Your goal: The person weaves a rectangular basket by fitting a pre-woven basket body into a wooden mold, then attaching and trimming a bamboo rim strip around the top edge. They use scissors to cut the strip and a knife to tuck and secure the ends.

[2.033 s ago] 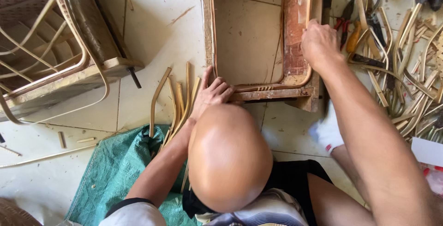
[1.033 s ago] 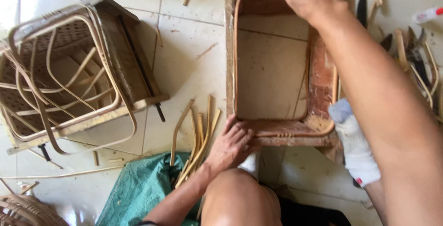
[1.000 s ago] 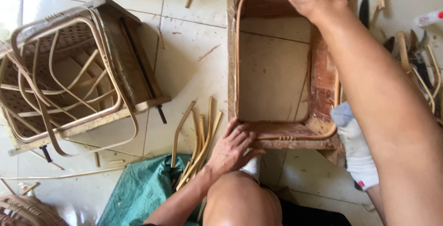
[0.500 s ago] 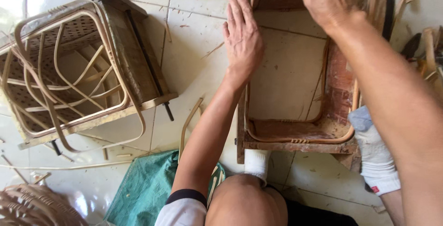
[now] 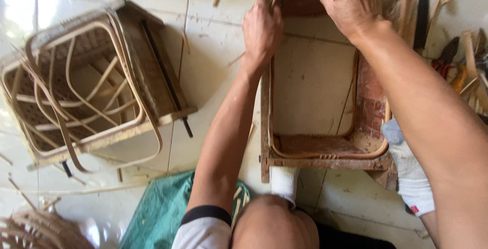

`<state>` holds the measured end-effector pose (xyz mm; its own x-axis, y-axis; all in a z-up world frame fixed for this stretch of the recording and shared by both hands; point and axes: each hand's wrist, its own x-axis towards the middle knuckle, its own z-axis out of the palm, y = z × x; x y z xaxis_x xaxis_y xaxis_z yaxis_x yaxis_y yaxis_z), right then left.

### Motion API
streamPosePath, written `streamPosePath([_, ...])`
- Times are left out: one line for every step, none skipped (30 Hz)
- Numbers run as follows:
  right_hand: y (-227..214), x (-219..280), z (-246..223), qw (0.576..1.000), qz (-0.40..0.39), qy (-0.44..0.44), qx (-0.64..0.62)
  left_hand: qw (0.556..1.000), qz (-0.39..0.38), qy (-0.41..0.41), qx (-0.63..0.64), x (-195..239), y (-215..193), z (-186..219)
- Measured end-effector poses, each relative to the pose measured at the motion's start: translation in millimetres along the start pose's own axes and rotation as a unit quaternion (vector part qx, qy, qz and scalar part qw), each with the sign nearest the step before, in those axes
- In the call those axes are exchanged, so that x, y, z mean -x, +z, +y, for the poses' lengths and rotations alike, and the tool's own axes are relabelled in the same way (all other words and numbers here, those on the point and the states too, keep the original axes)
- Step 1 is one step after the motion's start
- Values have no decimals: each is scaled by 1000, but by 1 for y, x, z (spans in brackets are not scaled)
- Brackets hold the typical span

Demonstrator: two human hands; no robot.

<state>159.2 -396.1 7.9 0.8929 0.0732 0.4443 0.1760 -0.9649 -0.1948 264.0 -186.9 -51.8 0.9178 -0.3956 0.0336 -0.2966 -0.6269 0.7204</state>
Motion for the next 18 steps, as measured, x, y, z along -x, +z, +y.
streamPosePath([-8, -2, 5, 1000, -5, 11, -29, 1000, 13, 3, 8, -5, -1, -1])
streamPosePath([-17, 3, 9, 998, -16, 26, -61, 1000, 20, 0, 18, -1, 0, -3])
streamPosePath([-24, 9, 13, 994, -27, 41, -93, 999, 28, -3, 27, 4, 0, -2])
streamPosePath([-27, 11, 17, 995, -44, 57, -76, 999, 35, -4, 14, 9, -5, -2])
streamPosePath([-26, 12, 20, 994, -60, 73, -59, 999, 42, -5, 1, 14, -10, 1])
streamPosePath([-25, 20, 21, 992, -73, 100, -38, 999, 40, 1, -12, 17, -13, 8])
streamPosePath([-21, 27, 23, 995, -29, 76, -49, 989, 120, 60, -67, 20, -16, 17])
streamPosePath([-19, 27, 29, 997, 18, 46, -54, 964, 206, 122, -116, 14, -17, 32])
streamPosePath([-13, 25, 36, 996, 65, 14, -59, 926, 290, 181, -162, 6, -15, 46])
streamPosePath([-6, 33, 40, 995, -11, 88, -53, 958, 166, 192, -138, 3, -6, 58])
streamPosePath([1, 40, 43, 982, -85, 162, -48, 972, 39, 201, -112, -2, 6, 68])
streamPosePath([6, 45, 40, 959, -161, 230, -45, 972, -86, 202, -85, -1, 14, 72])
streamPosePath([5, 50, 36, 978, -102, 173, -61, 963, -56, 257, -64, 2, 22, 74])
streamPosePath([-1, 41, 40, 991, -25, 108, -70, 945, -15, 324, -48, -11, 27, 81])
streamPosePath([-13, 33, 43, 995, 51, 41, -78, 920, 26, 390, -30, -23, 32, 86])
streamPosePath([-27, 37, 42, 992, 44, 91, -71, 920, 19, 387, -51, -26, 41, 86])
streamPosePath([-42, 41, 40, 987, 37, 140, -64, 920, 12, 385, -72, -28, 49, 84])
streamPosePath([-54, 44, 35, 981, 26, 183, -62, 922, 9, 376, -95, -26, 55, 79])
